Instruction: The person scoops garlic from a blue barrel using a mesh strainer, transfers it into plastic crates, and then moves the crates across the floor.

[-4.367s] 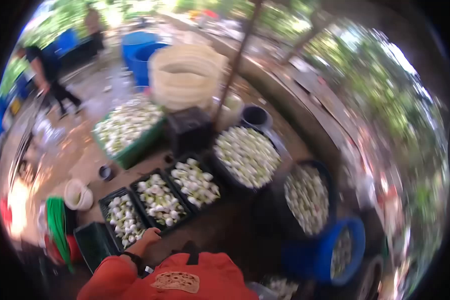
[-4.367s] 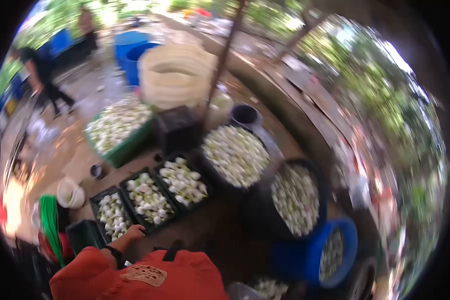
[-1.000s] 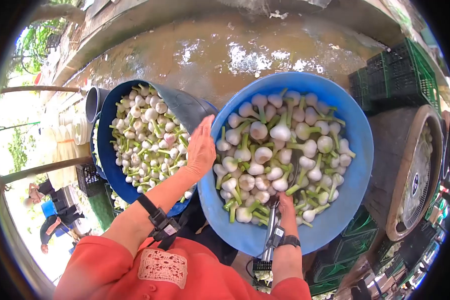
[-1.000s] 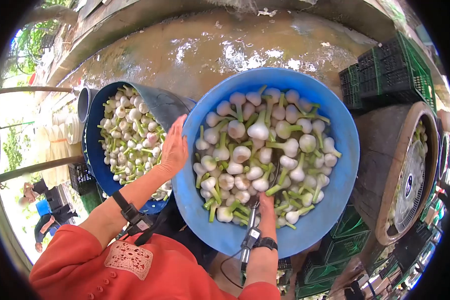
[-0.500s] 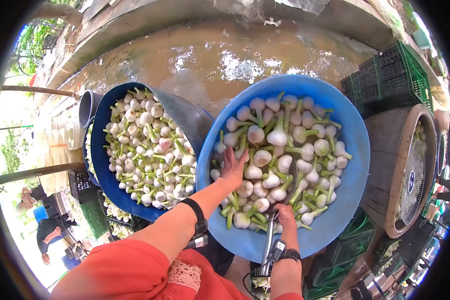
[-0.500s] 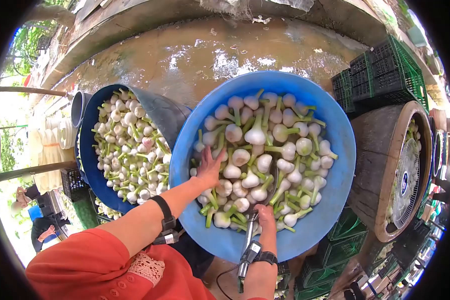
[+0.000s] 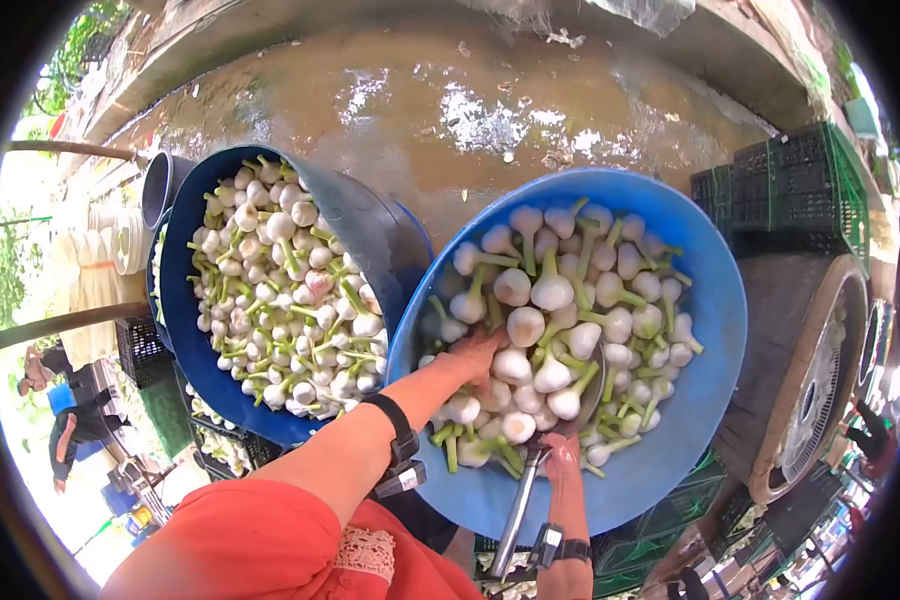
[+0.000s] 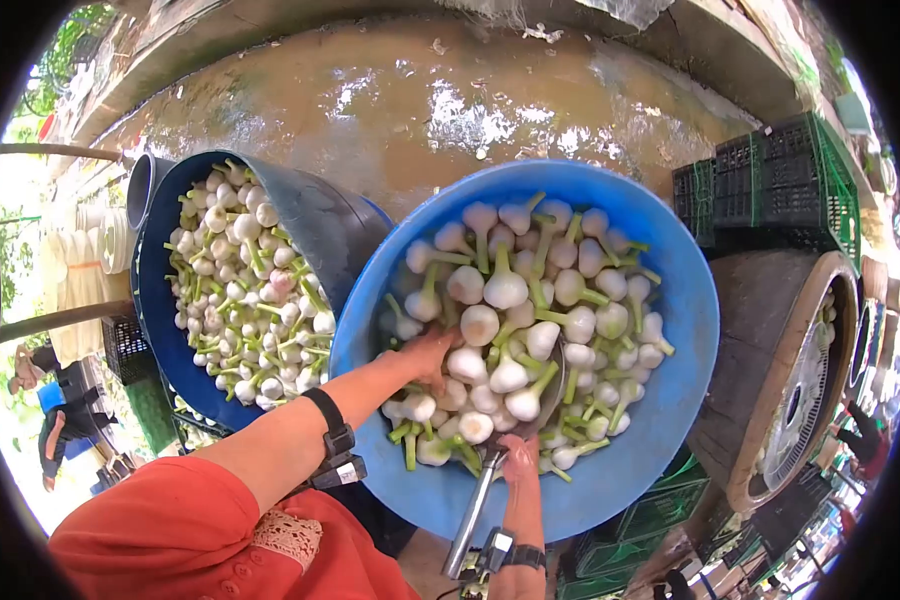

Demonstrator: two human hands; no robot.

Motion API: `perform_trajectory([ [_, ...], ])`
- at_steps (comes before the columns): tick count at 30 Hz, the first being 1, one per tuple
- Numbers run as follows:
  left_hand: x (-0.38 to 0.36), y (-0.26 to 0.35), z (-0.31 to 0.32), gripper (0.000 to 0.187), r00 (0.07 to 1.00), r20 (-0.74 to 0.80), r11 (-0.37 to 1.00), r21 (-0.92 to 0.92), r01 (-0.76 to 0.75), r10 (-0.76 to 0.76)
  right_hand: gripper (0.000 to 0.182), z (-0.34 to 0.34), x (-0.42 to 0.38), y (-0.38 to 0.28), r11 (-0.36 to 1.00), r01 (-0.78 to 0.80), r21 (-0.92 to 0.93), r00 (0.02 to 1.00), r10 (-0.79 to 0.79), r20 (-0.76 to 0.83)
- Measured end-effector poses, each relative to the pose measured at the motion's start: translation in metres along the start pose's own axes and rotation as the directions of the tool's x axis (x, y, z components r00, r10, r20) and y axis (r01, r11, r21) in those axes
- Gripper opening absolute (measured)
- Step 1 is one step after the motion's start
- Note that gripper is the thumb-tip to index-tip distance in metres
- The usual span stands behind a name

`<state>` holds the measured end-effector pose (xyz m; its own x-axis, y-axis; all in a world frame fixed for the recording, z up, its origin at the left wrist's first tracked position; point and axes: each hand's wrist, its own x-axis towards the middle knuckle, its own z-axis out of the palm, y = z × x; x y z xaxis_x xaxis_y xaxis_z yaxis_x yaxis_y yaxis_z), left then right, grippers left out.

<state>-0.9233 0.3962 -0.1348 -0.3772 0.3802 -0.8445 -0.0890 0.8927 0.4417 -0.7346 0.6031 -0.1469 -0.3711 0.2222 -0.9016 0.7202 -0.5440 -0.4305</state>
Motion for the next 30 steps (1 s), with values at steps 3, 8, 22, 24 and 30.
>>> perform_trajectory([
  [3, -0.017, 0.016, -0.007, 0.121, 0.999, 0.026, 0.996, -0.081, -0.034, 0.036, 0.061, -0.010, -0.036, -0.013, 0.992, 0.111, 0.054, 0.989, -0.115, 0.089],
  [8, -0.068, 0.054, -0.024, 0.124, 0.972, 0.031, 0.969, -0.100, -0.227, 0.231, 0.073, -0.005, -0.096, -0.031, 0.980, 0.126, 0.154, 0.988, -0.137, 0.065],
  [22, -0.181, 0.105, -0.025, 0.119, 0.908, -0.046, 0.888, 0.237, -0.395, 0.417, 0.080, -0.004, -0.184, 0.000, 0.882, 0.256, 0.396, 0.927, -0.340, 0.157],
  [24, -0.201, 0.105, -0.025, 0.118, 0.897, -0.082, 0.880, 0.252, -0.403, 0.435, 0.080, -0.002, -0.197, -0.002, 0.885, 0.239, 0.400, 0.922, -0.336, 0.192],
  [30, -0.266, 0.077, -0.025, 0.107, 0.820, -0.292, 0.870, 0.198, -0.451, 0.492, 0.082, 0.027, -0.233, -0.008, 0.908, 0.311, 0.280, 0.865, -0.393, 0.314],
])
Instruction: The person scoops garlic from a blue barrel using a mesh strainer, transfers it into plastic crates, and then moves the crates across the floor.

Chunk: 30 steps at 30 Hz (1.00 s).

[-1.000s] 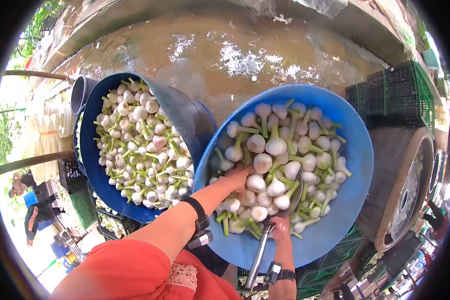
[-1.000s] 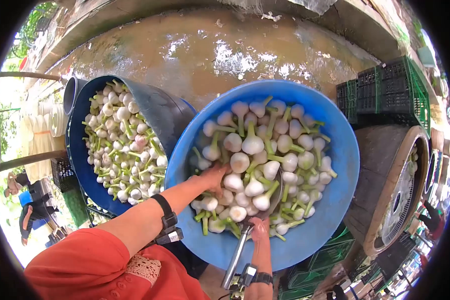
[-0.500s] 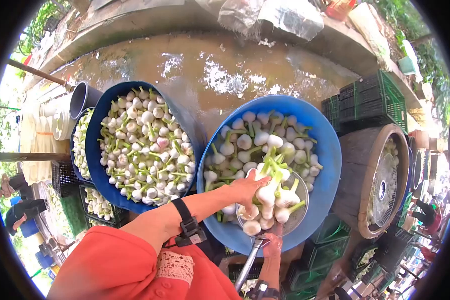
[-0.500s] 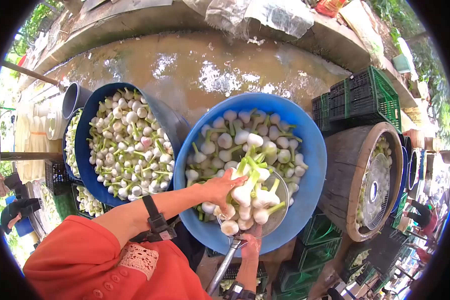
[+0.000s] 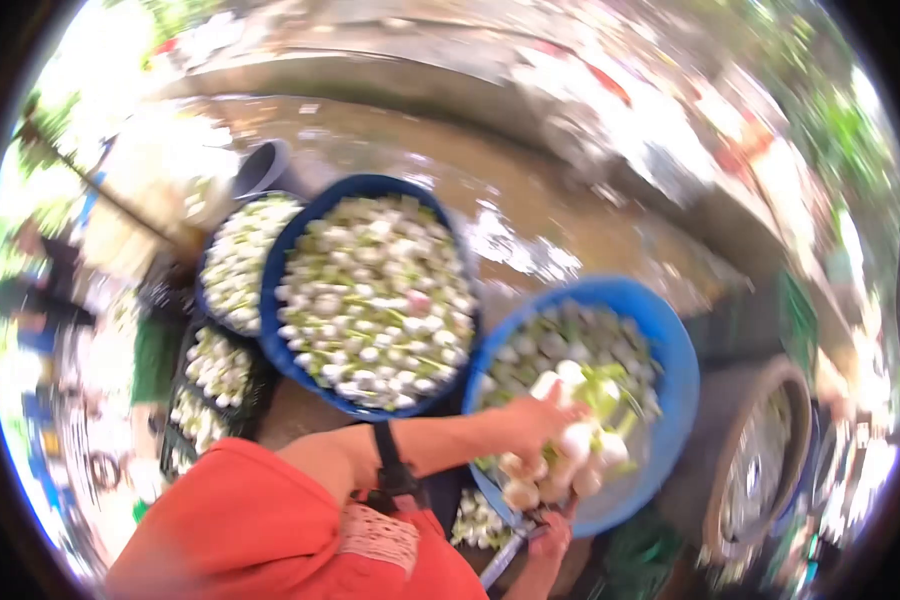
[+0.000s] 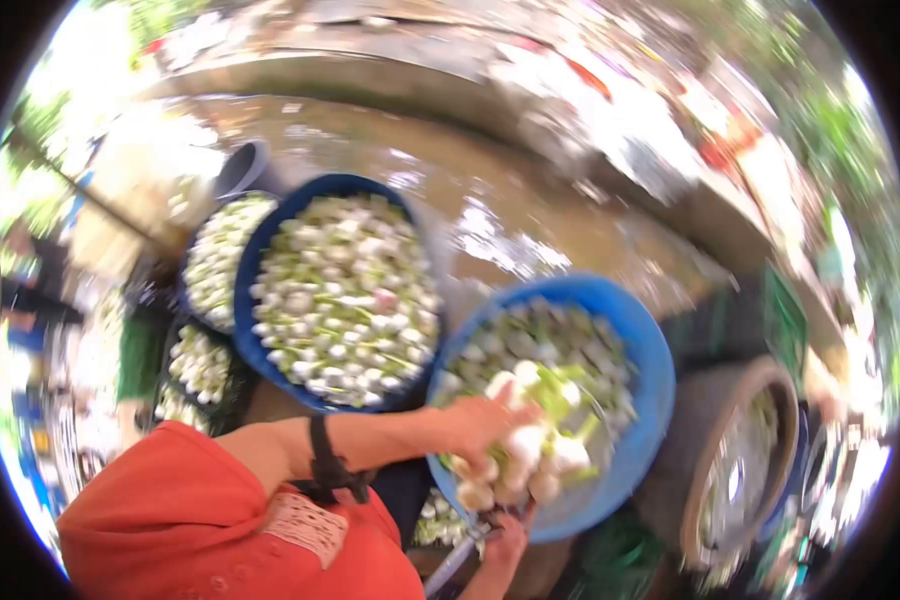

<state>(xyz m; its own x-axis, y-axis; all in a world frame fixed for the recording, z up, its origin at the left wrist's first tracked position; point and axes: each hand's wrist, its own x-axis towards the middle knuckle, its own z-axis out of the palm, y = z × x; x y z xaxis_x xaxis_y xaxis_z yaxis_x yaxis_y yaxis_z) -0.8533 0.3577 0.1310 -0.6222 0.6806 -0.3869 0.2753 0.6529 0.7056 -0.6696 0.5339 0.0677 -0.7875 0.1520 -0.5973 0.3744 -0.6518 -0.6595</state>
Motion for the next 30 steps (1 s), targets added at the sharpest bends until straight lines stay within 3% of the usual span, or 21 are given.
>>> perform_trajectory([
  [2, -0.027, -0.010, -0.004, 0.106, 0.993, -0.118, 0.999, -0.019, -0.031, 0.029, 0.083, 0.032, -0.005, -0.002, 0.995, 0.037, -0.095, 0.995, -0.029, 0.091],
  [3, -0.042, -0.016, -0.006, 0.109, 0.977, -0.211, 0.999, -0.015, -0.039, 0.035, 0.083, 0.055, -0.011, -0.003, 0.997, 0.064, -0.049, 0.984, -0.055, 0.172],
  [4, -0.064, -0.012, -0.022, 0.113, 0.984, -0.167, 0.998, -0.046, 0.048, -0.055, 0.083, 0.065, -0.015, -0.003, 0.995, 0.054, -0.081, 0.981, -0.038, 0.190],
  [8, -0.137, -0.049, -0.030, 0.117, 0.926, -0.315, 0.975, -0.138, 0.174, -0.209, 0.083, 0.106, -0.013, 0.021, 0.962, -0.030, -0.272, 0.956, 0.107, 0.275],
  [13, -0.271, -0.100, -0.032, 0.118, 0.764, -0.480, 0.892, -0.353, 0.283, -0.432, 0.083, 0.189, -0.017, 0.083, 0.863, -0.093, -0.497, 0.866, 0.316, 0.388],
  [16, -0.366, -0.142, -0.016, 0.117, 0.698, -0.451, 0.811, -0.477, 0.339, -0.556, 0.083, 0.240, -0.030, 0.145, 0.777, -0.116, -0.619, 0.788, 0.451, 0.418],
  [18, -0.427, -0.172, 0.010, 0.116, 0.525, -0.602, 0.791, -0.539, 0.290, -0.602, 0.084, 0.270, -0.039, 0.196, 0.708, -0.131, -0.694, 0.723, 0.547, 0.421],
  [20, -0.504, -0.194, 0.024, 0.113, 0.461, -0.582, 0.737, -0.595, 0.321, -0.670, 0.084, 0.300, -0.048, 0.247, 0.615, -0.150, -0.774, 0.661, 0.645, 0.384],
  [23, -0.602, -0.221, 0.062, 0.109, 0.284, -0.498, 0.573, -0.709, 0.410, -0.819, 0.084, 0.326, -0.053, 0.335, 0.427, -0.229, -0.875, 0.566, 0.790, 0.237],
  [24, -0.632, -0.228, 0.074, 0.108, 0.236, -0.450, 0.508, -0.746, 0.431, -0.861, 0.084, 0.336, -0.056, 0.366, 0.379, -0.237, -0.894, 0.505, 0.835, 0.220],
  [26, -0.684, -0.242, 0.106, 0.107, 0.097, -0.382, 0.390, -0.845, 0.365, -0.919, 0.082, 0.405, -0.153, 0.415, 0.429, -0.100, -0.898, 0.241, 0.886, 0.396],
  [30, -0.780, -0.243, 0.162, 0.108, -0.117, -0.284, 0.248, -0.935, 0.252, -0.952, 0.077, 0.438, -0.192, 0.514, 0.257, -0.047, -0.965, 0.042, 0.966, 0.255],
])
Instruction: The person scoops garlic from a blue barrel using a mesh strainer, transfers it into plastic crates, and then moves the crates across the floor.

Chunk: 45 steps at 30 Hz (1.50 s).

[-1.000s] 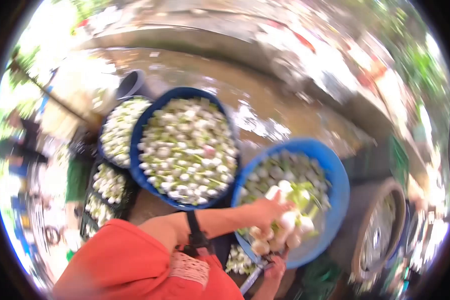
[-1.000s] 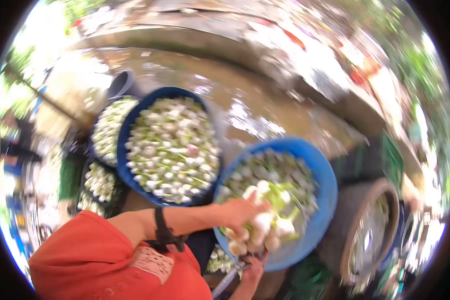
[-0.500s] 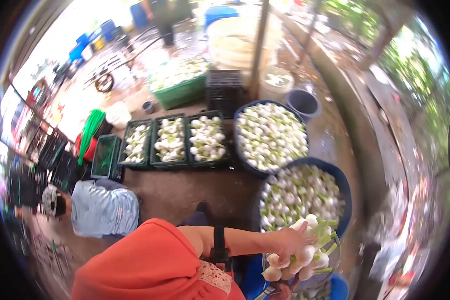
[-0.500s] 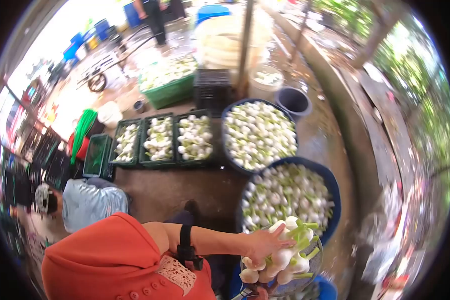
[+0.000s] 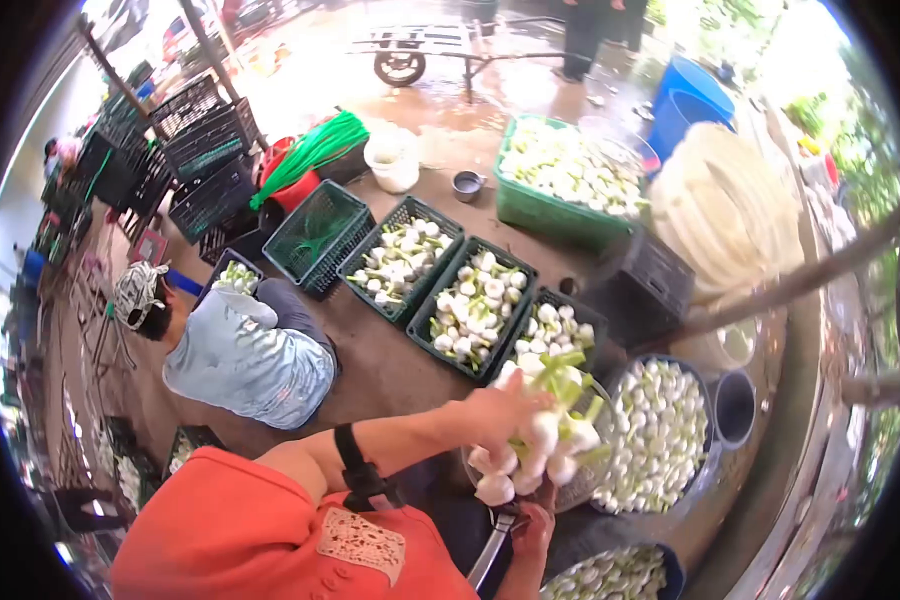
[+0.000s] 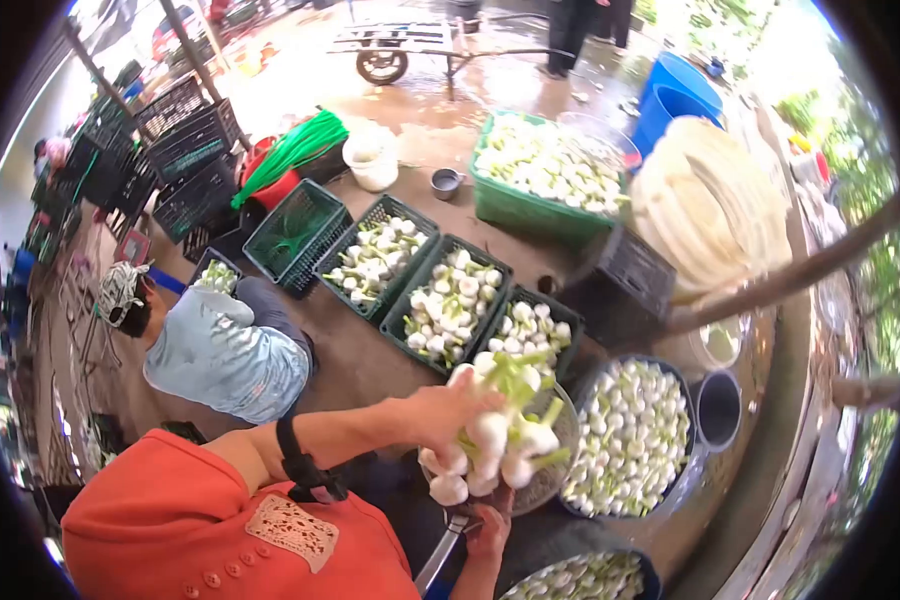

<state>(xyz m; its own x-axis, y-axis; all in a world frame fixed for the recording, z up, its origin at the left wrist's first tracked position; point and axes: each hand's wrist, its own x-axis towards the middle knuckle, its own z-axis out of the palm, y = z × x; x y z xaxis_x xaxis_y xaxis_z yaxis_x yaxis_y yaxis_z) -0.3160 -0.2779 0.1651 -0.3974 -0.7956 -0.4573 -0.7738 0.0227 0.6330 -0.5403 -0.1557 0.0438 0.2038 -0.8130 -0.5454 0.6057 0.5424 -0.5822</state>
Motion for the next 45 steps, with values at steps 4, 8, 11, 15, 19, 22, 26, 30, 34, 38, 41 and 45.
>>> perform_trajectory([
  [4, 0.006, -0.078, -0.048, 0.115, 0.987, -0.086, 0.989, 0.036, 0.143, -0.139, 0.076, 0.064, 0.089, -0.010, 0.987, -0.121, -0.103, 0.983, 0.133, 0.125],
  [8, 0.004, -0.148, -0.087, 0.120, 0.966, -0.180, 0.982, -0.057, 0.180, -0.188, 0.075, 0.123, 0.169, -0.005, 0.952, -0.246, -0.181, 0.942, 0.279, 0.185],
  [11, 0.003, -0.208, -0.111, 0.121, 0.938, -0.234, 0.965, -0.123, 0.231, -0.254, 0.073, 0.170, 0.216, 0.002, 0.895, -0.296, -0.333, 0.895, 0.382, 0.232],
  [15, 0.007, -0.297, -0.139, 0.115, 0.880, -0.193, 0.858, -0.386, 0.339, -0.435, 0.076, 0.200, 0.293, 0.056, 0.886, -0.377, -0.268, 0.863, 0.442, 0.245],
  [19, 0.016, -0.404, -0.133, 0.106, 0.768, -0.323, 0.789, -0.499, 0.359, -0.553, 0.076, 0.259, 0.358, 0.121, 0.844, -0.454, -0.285, 0.855, 0.503, 0.127],
  [22, 0.010, -0.451, -0.133, 0.098, 0.692, -0.309, 0.689, -0.622, 0.372, -0.653, 0.072, 0.266, 0.429, 0.185, 0.837, -0.445, -0.318, 0.877, 0.479, 0.033],
  [26, -0.025, -0.470, -0.118, 0.089, 0.679, -0.149, 0.394, -0.892, 0.220, -0.719, 0.067, 0.266, 0.486, 0.229, 0.622, -0.573, -0.534, 0.817, 0.485, -0.311],
  [30, -0.057, -0.483, -0.089, 0.088, 0.649, 0.053, 0.140, -0.960, 0.241, -0.759, 0.070, 0.297, 0.471, 0.217, 0.704, -0.490, -0.513, 0.862, 0.305, -0.405],
  [34, -0.065, -0.484, -0.084, 0.085, 0.591, 0.197, -0.009, -0.952, 0.305, -0.782, 0.076, 0.295, 0.452, 0.193, 0.752, -0.494, -0.436, 0.859, 0.345, -0.377],
  [38, -0.041, -0.486, -0.104, 0.086, 0.635, 0.039, 0.070, -0.987, 0.145, -0.772, 0.074, 0.275, 0.416, 0.167, 0.802, -0.485, -0.350, 0.856, 0.352, -0.379],
  [41, -0.010, -0.483, -0.148, 0.082, 0.636, -0.092, 0.151, -0.988, 0.039, -0.766, 0.078, 0.264, 0.369, 0.139, 0.858, -0.469, -0.211, 0.848, 0.370, -0.379],
  [45, 0.025, -0.483, -0.201, 0.098, 0.620, -0.101, 0.138, -0.990, 0.012, -0.779, 0.076, 0.212, 0.301, 0.113, 0.913, -0.394, -0.107, 0.872, 0.335, -0.356],
])
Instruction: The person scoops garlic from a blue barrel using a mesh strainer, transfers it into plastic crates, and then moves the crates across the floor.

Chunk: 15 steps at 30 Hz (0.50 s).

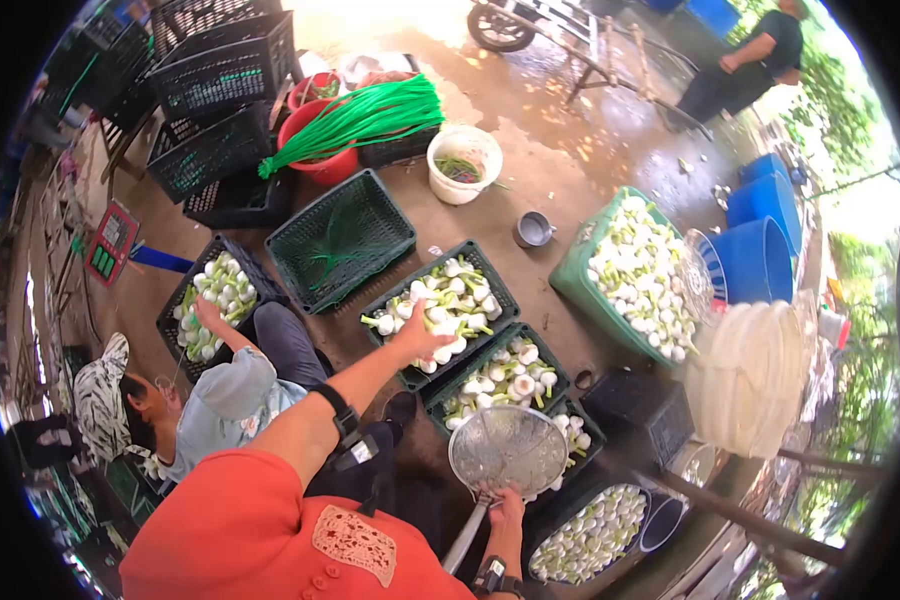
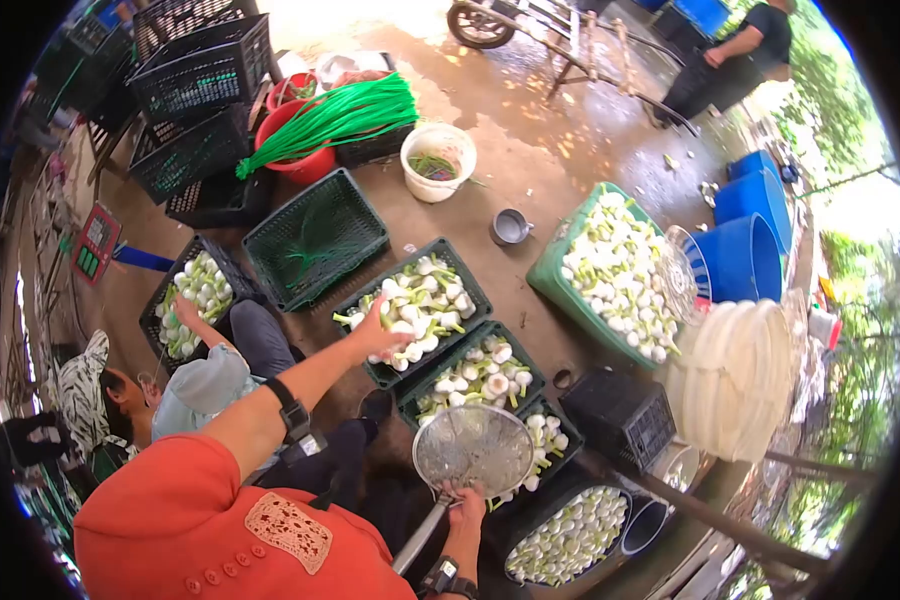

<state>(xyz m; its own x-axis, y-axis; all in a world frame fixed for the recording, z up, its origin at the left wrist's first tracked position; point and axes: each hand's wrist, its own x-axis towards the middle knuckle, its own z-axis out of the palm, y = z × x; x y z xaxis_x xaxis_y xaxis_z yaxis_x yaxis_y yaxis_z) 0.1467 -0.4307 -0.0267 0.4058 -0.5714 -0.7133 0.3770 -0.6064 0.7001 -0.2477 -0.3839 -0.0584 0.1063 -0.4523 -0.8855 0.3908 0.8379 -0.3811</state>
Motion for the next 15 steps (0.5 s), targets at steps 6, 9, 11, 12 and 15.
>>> perform_trajectory([
  [6, -0.009, -0.006, -0.006, 0.082, 0.991, -0.103, 0.987, 0.145, -0.064, 0.080, 0.057, -0.105, -0.073, 0.037, 0.980, 0.096, 0.172, 0.979, -0.061, -0.197],
  [9, -0.041, -0.041, -0.018, 0.063, 0.990, 0.049, 0.986, 0.108, 0.123, -0.129, 0.050, -0.161, -0.107, 0.074, 0.936, 0.175, 0.305, 0.972, -0.115, -0.205],
  [11, -0.069, -0.071, -0.021, 0.056, 0.967, 0.139, 0.960, 0.213, 0.180, -0.212, 0.045, -0.198, -0.133, 0.109, 0.894, 0.191, 0.405, 0.964, -0.094, -0.248],
  [12, -0.080, -0.093, -0.022, 0.054, 0.959, 0.166, 0.949, 0.254, 0.186, -0.232, 0.039, -0.225, -0.141, 0.137, 0.903, 0.230, 0.363, 0.962, -0.154, -0.227],
  [15, -0.124, -0.147, -0.014, 0.051, 0.928, 0.242, 0.911, 0.372, 0.181, -0.283, 0.037, -0.266, -0.184, 0.213, 0.789, 0.261, 0.557, 0.949, -0.104, -0.297],
])
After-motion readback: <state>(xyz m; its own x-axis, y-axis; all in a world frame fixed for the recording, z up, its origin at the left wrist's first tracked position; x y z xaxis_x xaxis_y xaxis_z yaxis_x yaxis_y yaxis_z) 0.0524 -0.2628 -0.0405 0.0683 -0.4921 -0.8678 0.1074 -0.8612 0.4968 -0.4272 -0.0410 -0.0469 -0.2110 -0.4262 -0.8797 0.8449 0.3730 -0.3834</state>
